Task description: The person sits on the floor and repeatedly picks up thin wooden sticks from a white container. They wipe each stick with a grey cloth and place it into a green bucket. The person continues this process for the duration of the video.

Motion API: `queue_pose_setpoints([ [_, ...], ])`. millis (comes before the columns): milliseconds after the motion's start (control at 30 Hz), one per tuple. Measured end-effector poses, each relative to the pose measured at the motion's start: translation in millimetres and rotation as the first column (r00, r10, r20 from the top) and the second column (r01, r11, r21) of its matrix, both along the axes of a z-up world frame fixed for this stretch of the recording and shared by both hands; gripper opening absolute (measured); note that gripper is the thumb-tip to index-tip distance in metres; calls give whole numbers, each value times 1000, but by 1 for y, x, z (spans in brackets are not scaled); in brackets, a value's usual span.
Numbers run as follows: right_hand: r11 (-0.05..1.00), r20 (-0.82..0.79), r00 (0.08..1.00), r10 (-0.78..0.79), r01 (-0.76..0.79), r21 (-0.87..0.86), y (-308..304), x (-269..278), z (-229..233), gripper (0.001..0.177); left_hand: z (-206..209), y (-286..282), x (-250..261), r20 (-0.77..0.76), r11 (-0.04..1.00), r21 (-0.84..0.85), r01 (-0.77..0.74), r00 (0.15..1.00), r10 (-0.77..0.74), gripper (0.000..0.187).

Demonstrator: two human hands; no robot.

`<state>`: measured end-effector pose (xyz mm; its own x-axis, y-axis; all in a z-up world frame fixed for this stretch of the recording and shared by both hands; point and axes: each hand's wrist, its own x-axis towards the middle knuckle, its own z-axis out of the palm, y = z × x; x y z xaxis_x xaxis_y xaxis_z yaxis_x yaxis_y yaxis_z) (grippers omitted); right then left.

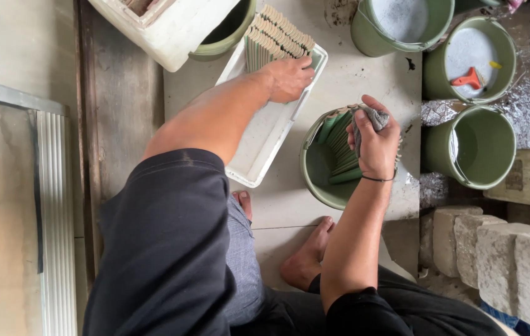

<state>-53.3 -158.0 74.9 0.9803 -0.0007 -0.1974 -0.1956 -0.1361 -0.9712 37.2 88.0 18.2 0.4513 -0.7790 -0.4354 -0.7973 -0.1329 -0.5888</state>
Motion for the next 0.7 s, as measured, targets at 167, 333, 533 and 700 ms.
queue_pose_setpoints([
  [167,998,43,997,-64,64,12,-13,1,4,35,-12,14,0,146,972,-232,45,989,-11,17],
  [333,986,88,984,-152,145,81,-26,5,3,29,-10,3,1,87,744,-666,47,996,15,13],
  [533,967,239,950,-201,153,205,-28,8,-16,28,-29,-74,-48,-720,177,-623,-762,647,251,51],
  [700,956,189,959,-212,163,245,-36,7,-7,30,-66,-92,-40,-919,24,-338,-941,336,205,45],
])
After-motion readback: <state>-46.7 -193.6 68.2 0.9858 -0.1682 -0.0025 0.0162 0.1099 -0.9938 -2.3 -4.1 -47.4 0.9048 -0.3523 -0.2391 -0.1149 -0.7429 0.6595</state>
